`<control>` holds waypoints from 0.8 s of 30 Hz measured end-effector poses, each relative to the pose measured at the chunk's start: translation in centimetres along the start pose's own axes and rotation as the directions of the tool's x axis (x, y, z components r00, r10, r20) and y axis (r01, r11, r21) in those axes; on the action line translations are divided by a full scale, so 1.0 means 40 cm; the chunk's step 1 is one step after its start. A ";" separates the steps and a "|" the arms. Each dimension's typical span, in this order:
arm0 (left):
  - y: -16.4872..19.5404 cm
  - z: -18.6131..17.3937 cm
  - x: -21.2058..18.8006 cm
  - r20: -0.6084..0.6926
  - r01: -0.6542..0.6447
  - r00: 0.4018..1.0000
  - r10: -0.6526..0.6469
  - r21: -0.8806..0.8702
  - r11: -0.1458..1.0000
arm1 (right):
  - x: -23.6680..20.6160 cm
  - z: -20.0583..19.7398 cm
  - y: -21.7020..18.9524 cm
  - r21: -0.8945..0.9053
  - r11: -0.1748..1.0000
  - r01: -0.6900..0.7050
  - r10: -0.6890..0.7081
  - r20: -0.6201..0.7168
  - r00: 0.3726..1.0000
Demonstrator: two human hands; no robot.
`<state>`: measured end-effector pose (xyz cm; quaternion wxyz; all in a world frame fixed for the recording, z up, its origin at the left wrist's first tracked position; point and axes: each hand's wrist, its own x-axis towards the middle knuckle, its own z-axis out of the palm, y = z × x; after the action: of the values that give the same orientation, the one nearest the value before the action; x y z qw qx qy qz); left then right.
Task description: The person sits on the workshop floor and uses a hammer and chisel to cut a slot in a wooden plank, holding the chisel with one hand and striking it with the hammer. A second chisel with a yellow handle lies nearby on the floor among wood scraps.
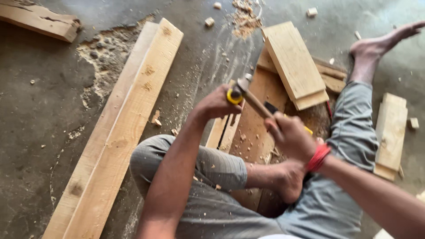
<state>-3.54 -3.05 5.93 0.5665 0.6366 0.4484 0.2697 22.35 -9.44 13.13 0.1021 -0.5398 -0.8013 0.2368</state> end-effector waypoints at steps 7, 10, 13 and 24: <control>-0.017 0.004 -0.004 -0.007 -0.105 0.994 0.105 -0.087 0.991 | 0.010 -0.271 0.041 0.766 0.618 0.177 -0.207 -0.059 0.977; -0.022 0.000 -0.003 0.010 -0.143 0.989 0.145 -0.104 0.984 | 0.043 -0.281 0.058 0.669 0.635 0.387 0.001 -0.501 0.865; -0.017 -0.004 -0.002 0.023 -0.143 0.989 0.146 -0.085 0.986 | 0.025 -0.149 0.064 0.417 0.833 0.364 -0.052 -0.597 0.801; 0.007 -0.005 -0.014 0.010 -0.120 0.993 0.121 -0.102 0.988 | 0.014 -0.244 0.011 0.524 0.567 0.636 -0.738 -0.019 0.674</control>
<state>-3.89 -3.41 6.35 0.5844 0.6351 0.3902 0.3206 26.59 -6.17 21.35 0.2375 -0.1117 -0.8660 0.4257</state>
